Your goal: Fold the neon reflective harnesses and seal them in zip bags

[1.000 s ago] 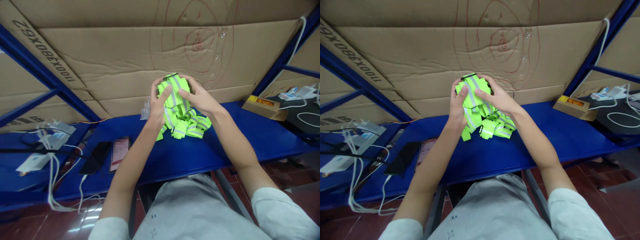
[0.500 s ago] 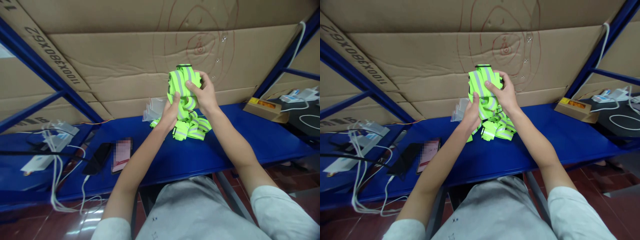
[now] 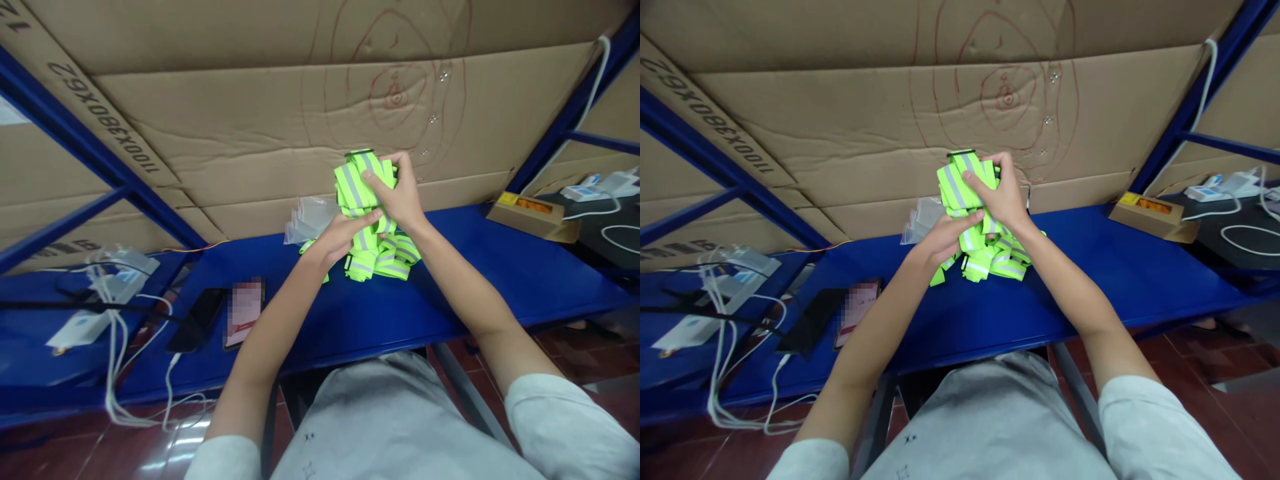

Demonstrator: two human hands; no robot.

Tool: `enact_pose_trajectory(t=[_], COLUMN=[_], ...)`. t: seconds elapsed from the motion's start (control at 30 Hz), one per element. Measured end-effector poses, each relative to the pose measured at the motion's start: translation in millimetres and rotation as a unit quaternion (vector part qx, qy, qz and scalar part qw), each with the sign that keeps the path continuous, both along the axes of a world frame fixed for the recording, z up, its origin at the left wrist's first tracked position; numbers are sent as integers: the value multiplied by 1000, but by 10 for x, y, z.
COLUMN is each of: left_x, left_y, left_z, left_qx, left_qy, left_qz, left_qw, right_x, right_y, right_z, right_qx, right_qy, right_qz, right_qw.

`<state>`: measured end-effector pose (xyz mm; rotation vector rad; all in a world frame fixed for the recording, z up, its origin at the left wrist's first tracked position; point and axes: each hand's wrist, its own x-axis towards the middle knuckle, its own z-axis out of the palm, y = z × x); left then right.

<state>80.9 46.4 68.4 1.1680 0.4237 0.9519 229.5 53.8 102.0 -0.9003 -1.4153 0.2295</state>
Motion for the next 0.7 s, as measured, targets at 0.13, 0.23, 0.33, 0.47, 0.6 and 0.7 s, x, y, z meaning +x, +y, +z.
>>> enact_pose_trajectory(t=[0.13,0.23,0.33,0.47,0.6,0.7], left_x=[48,62,-5,-197,-270,-171], left_y=[-27,-34,-4,71,95,49], left_z=[-26,-45,-20,105,191,164], left_qx=[-15,-13,-2,38,101,90], left_qy=[2,9,18,-43,-114,-128], left_qz=[-33,-49,-64,-36,27,59], left_qw=[999,999,998,998,988,986], right_x=[30,49,70,73,29,-12], right_y=[-19,16,69,97,71,58], right_z=[37,42,42,52,58,69], right_qx=[-23,-95,-111,-113,-118,-124], right_qy=[27,74,87,107,90,121], right_qz=[42,94,99,111,134,145], right_qw=[998,988,985,982,980,974])
